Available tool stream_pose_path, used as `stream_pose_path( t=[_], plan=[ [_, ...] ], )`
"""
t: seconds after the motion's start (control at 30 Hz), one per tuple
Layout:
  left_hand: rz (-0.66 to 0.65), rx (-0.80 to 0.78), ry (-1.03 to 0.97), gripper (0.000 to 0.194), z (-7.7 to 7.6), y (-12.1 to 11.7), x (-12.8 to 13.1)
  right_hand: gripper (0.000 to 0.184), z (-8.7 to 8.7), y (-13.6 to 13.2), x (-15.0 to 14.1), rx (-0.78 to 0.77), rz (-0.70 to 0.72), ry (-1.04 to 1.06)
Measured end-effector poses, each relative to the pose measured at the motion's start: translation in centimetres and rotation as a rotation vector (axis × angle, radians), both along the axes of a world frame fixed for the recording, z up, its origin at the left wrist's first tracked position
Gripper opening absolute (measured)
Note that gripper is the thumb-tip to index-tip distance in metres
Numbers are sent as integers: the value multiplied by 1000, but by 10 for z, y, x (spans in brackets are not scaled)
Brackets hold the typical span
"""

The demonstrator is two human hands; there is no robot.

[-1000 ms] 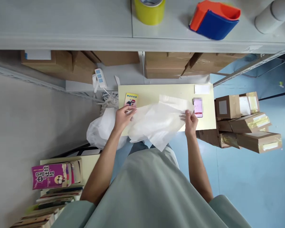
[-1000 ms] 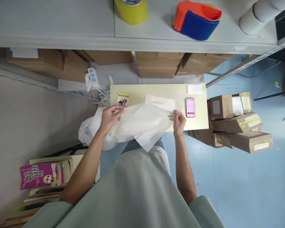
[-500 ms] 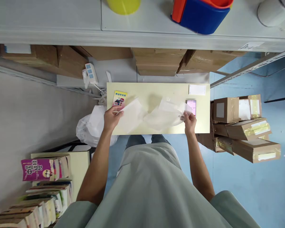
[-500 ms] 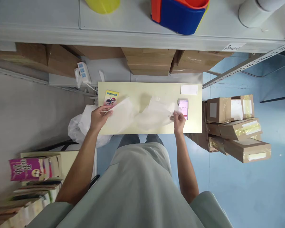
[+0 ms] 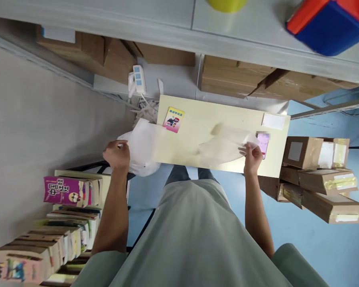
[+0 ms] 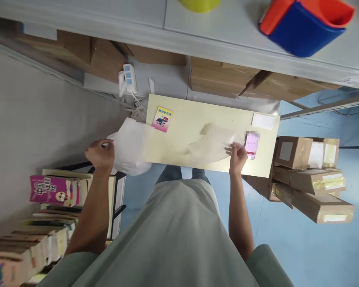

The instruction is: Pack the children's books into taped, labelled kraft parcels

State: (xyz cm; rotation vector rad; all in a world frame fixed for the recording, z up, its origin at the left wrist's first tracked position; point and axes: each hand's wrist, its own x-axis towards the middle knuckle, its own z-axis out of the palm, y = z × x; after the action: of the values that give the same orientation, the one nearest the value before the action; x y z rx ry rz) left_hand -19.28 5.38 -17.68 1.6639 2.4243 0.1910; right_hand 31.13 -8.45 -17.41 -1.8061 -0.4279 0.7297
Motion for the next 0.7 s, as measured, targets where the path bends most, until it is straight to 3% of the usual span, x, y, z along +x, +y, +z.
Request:
stream_pose_path(
  t=[0.13,0.27,0.4,0.53,0.63,0.7],
  plan=[
    [-15,16,17,33,-24,-8,-56,38,12,11,-32,3,-4,-78],
    [-152,-93,-21,40,-65,-17,-85,37,19,20,-70,-18,-17,-164],
    [-390,-361,-126,47,-113,-27,-89,36,22,24,-107,-49,-23,-212],
    [-426,-590,-204,49,-150,-33,-86,34,25,22,-134,-81,-29,-236],
    [-407,-758,-236,47,-162,-29,-89,32,31,19,-149,-101,-30,-240],
    [-406,-772,-225,45,-159,-25,-91,32,34,17,-155,-108,-34,-231]
  ],
)
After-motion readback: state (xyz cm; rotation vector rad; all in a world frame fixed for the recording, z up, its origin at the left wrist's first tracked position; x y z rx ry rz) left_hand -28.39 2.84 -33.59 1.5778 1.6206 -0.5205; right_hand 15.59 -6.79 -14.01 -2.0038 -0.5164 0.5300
